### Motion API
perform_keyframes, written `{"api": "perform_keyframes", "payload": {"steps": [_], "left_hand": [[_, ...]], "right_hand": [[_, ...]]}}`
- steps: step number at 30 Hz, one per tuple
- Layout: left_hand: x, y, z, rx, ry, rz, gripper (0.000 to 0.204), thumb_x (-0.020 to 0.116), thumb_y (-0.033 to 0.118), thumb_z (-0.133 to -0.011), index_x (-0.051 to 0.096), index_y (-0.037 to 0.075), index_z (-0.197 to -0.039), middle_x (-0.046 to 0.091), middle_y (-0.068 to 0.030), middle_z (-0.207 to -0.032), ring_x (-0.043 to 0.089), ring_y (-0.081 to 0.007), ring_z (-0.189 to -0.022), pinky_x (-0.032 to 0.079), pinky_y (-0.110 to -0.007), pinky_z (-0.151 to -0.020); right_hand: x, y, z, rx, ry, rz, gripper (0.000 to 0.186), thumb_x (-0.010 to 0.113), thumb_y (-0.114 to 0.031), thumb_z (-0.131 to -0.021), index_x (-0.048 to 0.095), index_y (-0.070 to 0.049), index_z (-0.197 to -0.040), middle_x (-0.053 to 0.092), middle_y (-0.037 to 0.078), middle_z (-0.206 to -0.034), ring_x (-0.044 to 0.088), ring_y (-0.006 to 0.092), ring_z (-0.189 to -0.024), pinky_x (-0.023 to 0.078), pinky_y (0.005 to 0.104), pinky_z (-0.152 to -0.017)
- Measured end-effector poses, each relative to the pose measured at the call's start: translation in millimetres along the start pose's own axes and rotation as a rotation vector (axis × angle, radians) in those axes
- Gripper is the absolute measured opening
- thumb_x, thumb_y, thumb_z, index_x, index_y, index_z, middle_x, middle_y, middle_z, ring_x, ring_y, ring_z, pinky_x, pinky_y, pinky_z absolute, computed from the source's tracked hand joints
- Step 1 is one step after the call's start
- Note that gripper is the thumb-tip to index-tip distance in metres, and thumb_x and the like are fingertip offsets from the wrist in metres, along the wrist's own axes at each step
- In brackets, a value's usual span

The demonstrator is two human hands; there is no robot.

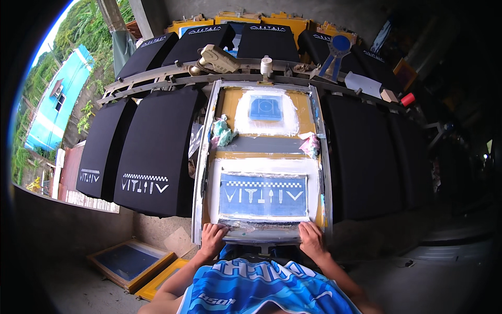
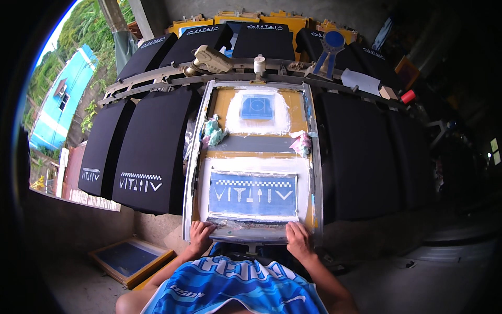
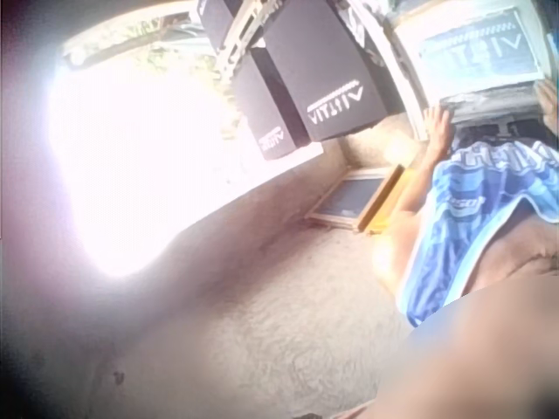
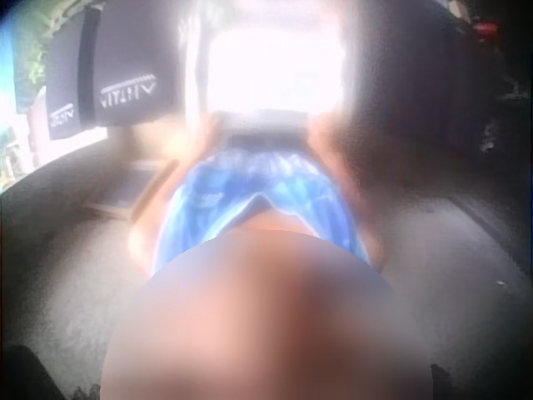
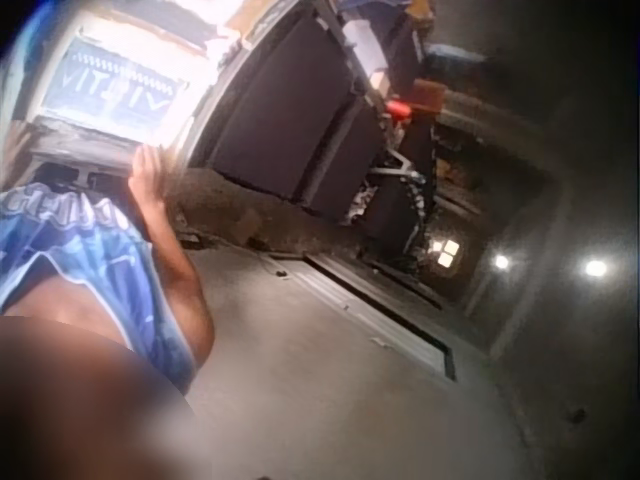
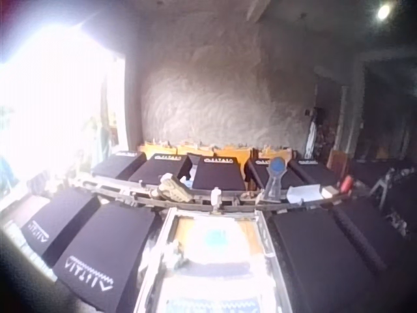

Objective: The person operates a screen printing press, repeatedly pulling a squeegee across a screen to apply white ink onto black t-shirts. The person moves the press to align each new shirt under the screen and continues the printing cycle.

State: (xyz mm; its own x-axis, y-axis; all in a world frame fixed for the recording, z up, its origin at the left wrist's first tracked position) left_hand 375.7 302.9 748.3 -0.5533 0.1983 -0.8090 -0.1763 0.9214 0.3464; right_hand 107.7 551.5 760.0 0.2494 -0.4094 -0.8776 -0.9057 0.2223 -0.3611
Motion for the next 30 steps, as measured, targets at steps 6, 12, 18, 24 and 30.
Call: {"api": "perform_keyframes", "payload": {"steps": [6,12,18,24,30], "left_hand": [[-8.1,-13.0,29.3,-0.021,-0.169,0.036,0.054,0.064,-0.006,-0.065,0.065,0.005,-0.118,0.064,-0.0117,-0.119,0.06,-0.032,-0.112,0.047,-0.044,-0.093],[-3.5,-96.6,28.3,-0.792,0.212,0.039,0.027,0.061,0.001,-0.087,0.063,-0.002,-0.114,0.066,-0.0179,-0.106,0.064,-0.0327,-0.098,0.051,-0.043,-0.087],[38.3,-144.1,27.2,-1.212,0.033,0.262,0.062,0.054,0.047,-0.105,0.066,-0.008,-0.077,0.061,-0.0155,-0.062,0.06,-0.0233,-0.061,0.048,-0.044,-0.064],[38.8,-135.7,11.7,-1.248,0.093,0.223,0.062,0.059,0.048,-0.102,0.067,-0.008,-0.077,0.062,-0.0162,-0.062,0.061,-0.0232,-0.06,0.048,-0.043,-0.063],[21.7,-132.9,-3.1,-1.257,0.132,0.281,0.061,0.062,0.047,-0.1,0.067,-0.009,-0.075,0.061,-0.0124,-0.059,0.056,-0.0199,-0.057,0.047,-0.041,-0.06]], "right_hand": [[-6.0,-2.2,16.8,0.013,-0.017,-0.075,0.044,0.061,0.007,-0.075,0.065,0.008,-0.119,0.066,0.023,-0.121,0.061,0.0396,-0.117,0.046,0.0457,-0.106],[-22.5,54.6,15.6,0.352,0.155,-0.186,0.053,0.058,0.002,-0.077,0.06,0.009,-0.13,0.062,0.027,-0.132,0.057,0.0434,-0.125,0.042,0.0458,-0.112],[41.1,153.9,33.1,1.002,0.254,-0.38,0.047,0.051,-0.021,-0.103,0.056,0.009,-0.138,0.059,0.029,-0.139,0.054,0.0421,-0.133,0.041,0.0416,-0.114],[51.2,176.3,33.6,1.035,0.271,-0.412,0.046,0.052,-0.024,-0.105,0.058,0.01,-0.136,0.06,0.03,-0.139,0.057,0.0356,-0.131,0.043,0.0376,-0.111],[51.7,183.3,27.4,1.011,0.301,-0.423,0.045,0.055,-0.022,-0.104,0.059,0.01,-0.134,0.063,0.028,-0.135,0.06,0.0329,-0.126,0.045,0.0364,-0.107]]}}
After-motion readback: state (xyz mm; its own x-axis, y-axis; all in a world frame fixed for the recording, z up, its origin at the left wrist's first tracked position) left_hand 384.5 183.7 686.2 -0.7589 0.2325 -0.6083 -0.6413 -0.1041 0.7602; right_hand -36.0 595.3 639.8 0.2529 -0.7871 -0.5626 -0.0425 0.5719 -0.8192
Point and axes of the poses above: each hand's wrist, its own z-axis away from the middle knuckle, its own x-axis out of the palm, y = z × x, the point moved 3 cm from there along -z, towards the middle knuckle
